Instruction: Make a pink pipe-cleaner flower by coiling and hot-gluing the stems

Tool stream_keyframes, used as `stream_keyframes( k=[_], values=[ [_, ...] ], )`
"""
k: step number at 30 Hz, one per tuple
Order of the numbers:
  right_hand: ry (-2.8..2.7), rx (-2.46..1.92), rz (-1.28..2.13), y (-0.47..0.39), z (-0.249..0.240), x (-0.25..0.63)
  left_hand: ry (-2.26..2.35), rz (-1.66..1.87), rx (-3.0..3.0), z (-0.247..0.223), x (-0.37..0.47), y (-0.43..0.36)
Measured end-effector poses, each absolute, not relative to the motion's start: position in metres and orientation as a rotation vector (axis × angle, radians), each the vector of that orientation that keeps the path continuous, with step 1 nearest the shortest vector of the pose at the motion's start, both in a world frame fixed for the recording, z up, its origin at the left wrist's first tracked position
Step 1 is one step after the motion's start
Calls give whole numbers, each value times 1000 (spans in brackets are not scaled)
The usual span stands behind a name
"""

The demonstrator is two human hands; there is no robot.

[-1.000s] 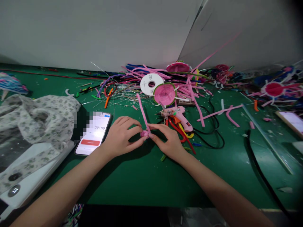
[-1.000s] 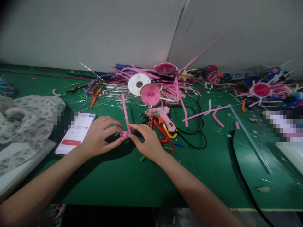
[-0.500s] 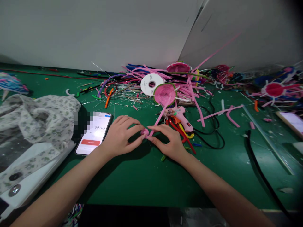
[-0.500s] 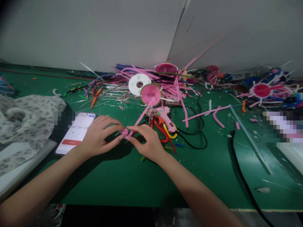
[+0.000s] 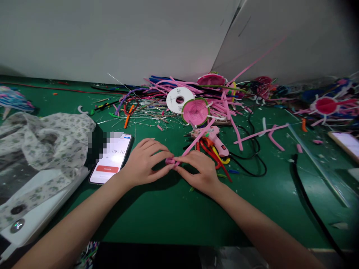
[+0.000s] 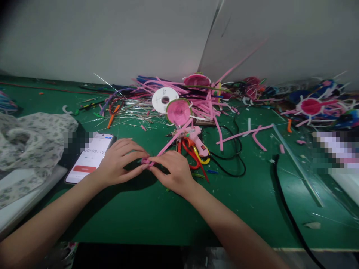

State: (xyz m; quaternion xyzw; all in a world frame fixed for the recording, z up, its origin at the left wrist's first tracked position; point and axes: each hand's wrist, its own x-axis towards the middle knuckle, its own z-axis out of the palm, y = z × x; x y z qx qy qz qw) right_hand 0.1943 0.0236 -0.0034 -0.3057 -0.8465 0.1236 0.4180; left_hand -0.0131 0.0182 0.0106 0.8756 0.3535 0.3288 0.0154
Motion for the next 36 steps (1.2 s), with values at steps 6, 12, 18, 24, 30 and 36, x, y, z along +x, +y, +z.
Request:
stream_keyframes(
  k=[6,12,18,24,30,36],
  values=[
    [-2102,-868,354,22,-6,194,1065,972,2686,11,-14,20],
    [-2078,-924,422,20,-5,193,1049,966,2703,10,-14,20],
    [-2066,-945,423,18,-4,191,1062,974,2750,7,-15,22],
    [-2075,-919,471,18,-5,190,1048,978,2783,6,-20,25],
    [-2086,-943,469,17,-4,191,1050,953,2757,6,-19,25],
    [-2021,-954,384,17,-1,191,1041,952,2746,5,-19,25]
  ],
)
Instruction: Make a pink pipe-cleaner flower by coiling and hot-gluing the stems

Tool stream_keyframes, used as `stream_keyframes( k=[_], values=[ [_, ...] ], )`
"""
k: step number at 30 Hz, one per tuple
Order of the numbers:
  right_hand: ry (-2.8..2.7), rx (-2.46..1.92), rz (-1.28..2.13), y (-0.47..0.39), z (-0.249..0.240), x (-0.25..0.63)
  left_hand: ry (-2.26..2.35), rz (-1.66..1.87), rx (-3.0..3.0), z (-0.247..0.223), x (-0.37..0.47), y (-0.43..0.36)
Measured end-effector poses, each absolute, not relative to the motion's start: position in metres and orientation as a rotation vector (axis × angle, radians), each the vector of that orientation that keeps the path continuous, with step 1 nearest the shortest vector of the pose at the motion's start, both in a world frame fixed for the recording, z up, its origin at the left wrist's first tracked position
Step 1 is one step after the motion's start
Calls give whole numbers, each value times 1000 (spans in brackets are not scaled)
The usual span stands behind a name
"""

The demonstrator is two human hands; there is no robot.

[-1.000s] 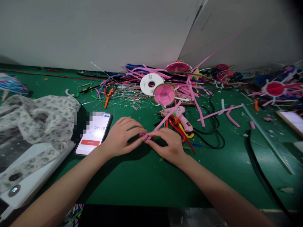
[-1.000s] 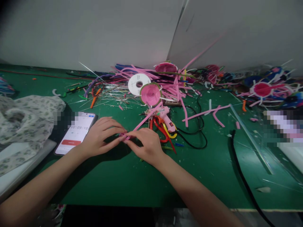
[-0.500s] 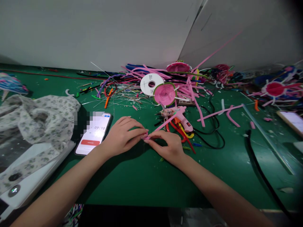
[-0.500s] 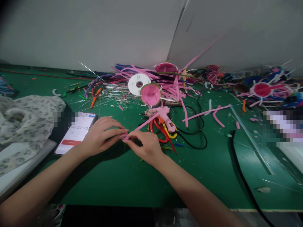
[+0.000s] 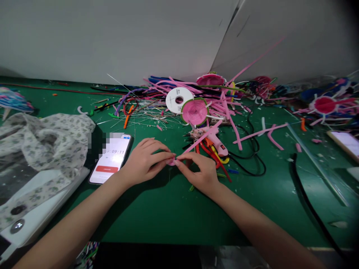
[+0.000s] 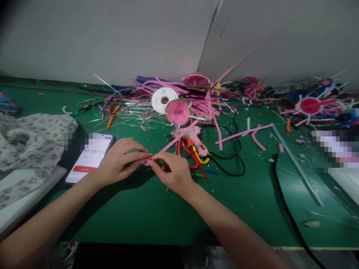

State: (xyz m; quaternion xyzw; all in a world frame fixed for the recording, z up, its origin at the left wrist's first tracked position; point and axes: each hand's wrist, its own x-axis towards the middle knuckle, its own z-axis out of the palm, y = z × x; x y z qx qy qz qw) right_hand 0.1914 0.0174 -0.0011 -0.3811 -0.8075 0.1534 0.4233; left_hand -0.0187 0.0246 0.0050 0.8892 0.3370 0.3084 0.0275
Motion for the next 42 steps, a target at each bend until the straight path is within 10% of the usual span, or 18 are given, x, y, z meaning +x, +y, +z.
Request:
stream_keyframes(
  k=[42],
  values=[
    [-1969,-1056,425,21,-3,189,1060,1136,2781,2,-15,25]
  ],
)
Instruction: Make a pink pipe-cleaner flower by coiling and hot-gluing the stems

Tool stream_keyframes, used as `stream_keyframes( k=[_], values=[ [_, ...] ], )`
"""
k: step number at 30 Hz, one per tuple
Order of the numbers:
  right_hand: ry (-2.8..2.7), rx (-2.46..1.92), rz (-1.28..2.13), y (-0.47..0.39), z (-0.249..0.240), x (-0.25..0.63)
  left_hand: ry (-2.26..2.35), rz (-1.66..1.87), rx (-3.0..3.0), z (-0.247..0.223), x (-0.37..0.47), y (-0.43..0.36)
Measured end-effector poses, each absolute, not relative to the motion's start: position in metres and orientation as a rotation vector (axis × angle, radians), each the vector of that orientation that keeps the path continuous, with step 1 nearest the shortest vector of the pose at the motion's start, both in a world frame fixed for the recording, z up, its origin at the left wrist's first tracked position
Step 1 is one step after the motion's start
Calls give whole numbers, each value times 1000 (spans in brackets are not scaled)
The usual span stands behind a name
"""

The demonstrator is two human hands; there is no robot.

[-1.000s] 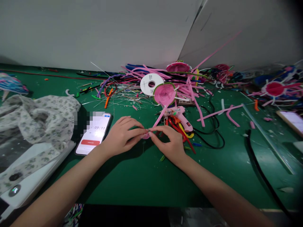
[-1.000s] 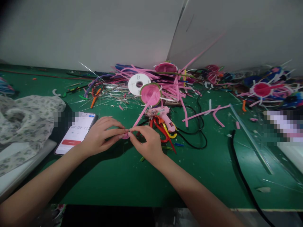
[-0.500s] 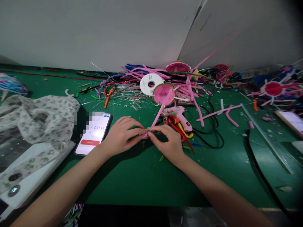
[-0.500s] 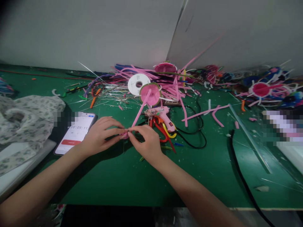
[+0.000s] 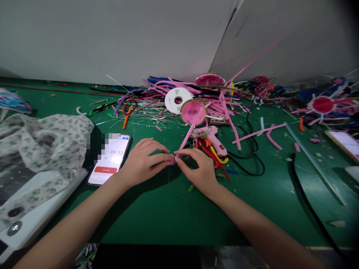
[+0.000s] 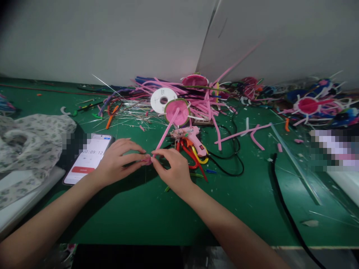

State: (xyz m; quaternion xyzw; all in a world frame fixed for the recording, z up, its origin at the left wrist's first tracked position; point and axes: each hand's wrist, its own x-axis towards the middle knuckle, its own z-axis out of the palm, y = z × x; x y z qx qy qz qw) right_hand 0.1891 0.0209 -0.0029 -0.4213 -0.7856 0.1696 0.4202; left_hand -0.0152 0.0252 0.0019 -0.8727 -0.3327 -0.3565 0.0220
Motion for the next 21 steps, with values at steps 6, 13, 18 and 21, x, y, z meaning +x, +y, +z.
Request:
stream_keyframes(
  k=[6,13,18,21],
  values=[
    [-1969,-1076,476,23,-6,189,-1030,-1104,-2703,2,-16,25],
    [-1931,-1062,539,22,-7,188,-1013,-1082,-2696,1,-18,25],
    [-1927,-1038,585,22,-7,188,-1004,-1089,-2672,1,-17,26],
    [-1925,-1026,580,21,-6,189,-985,-1099,-2664,2,-17,25]
  ],
)
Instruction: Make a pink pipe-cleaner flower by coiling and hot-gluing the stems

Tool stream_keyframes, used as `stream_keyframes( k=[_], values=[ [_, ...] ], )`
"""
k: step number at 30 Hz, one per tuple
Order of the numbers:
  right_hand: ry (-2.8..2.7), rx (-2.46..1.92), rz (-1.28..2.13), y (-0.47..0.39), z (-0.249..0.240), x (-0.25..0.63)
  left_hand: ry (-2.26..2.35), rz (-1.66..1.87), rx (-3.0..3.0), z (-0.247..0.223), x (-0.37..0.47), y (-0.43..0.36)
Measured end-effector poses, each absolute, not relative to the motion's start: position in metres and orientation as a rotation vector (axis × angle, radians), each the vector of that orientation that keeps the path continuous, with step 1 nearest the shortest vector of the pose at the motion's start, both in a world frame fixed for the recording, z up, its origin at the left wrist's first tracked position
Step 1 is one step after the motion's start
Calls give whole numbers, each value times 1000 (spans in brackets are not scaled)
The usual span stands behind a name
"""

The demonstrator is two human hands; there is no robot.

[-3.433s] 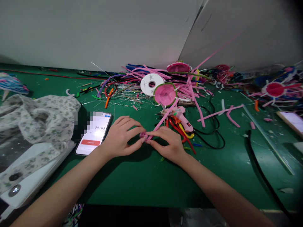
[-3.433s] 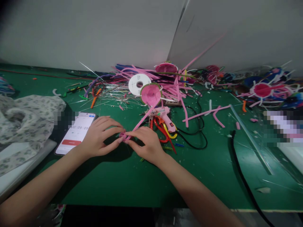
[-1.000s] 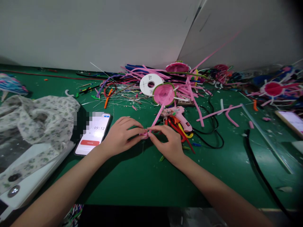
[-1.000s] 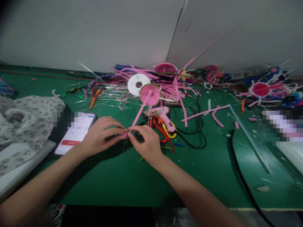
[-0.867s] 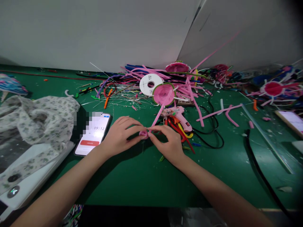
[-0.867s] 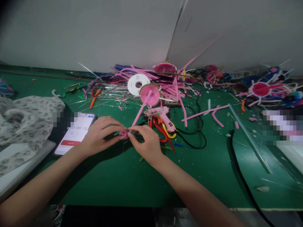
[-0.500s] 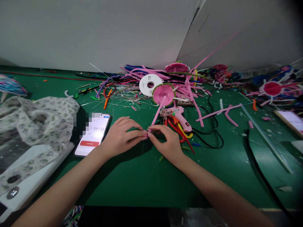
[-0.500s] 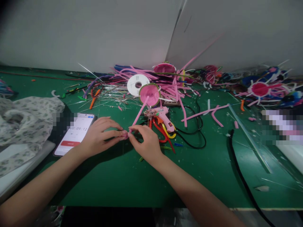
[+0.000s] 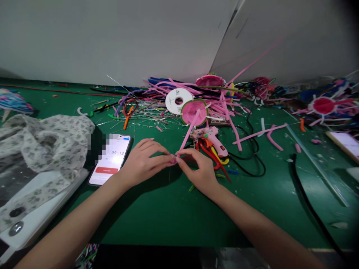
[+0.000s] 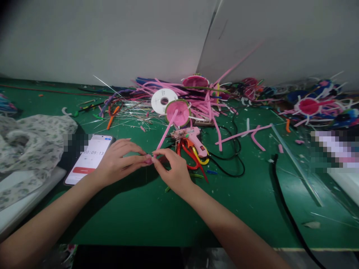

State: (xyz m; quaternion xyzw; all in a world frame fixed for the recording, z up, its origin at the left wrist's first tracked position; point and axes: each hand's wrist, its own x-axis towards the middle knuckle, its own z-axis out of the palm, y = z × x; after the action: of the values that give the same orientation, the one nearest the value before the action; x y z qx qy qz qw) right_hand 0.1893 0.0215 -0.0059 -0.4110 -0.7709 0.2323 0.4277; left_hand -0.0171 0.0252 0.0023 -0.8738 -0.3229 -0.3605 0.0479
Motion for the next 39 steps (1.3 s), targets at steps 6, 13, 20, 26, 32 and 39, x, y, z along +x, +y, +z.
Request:
stream_keyframes(
  k=[6,13,20,26,32,39],
  values=[
    [-1921,-1016,565,21,-4,190,-971,-1094,-2648,4,-19,25],
    [-1928,-1019,586,20,-5,191,-977,-1074,-2654,4,-21,26],
    [-1946,-1008,565,19,-3,190,-1028,-1057,-2714,5,-19,25],
    [-1944,-1018,545,19,-4,189,-1103,-1032,-2772,4,-16,22],
    [-1925,-987,559,18,-3,190,-1120,-1029,-2787,8,-15,21],
    [-1909,-909,453,16,2,189,-1086,-1025,-2793,8,-18,22]
  ],
)
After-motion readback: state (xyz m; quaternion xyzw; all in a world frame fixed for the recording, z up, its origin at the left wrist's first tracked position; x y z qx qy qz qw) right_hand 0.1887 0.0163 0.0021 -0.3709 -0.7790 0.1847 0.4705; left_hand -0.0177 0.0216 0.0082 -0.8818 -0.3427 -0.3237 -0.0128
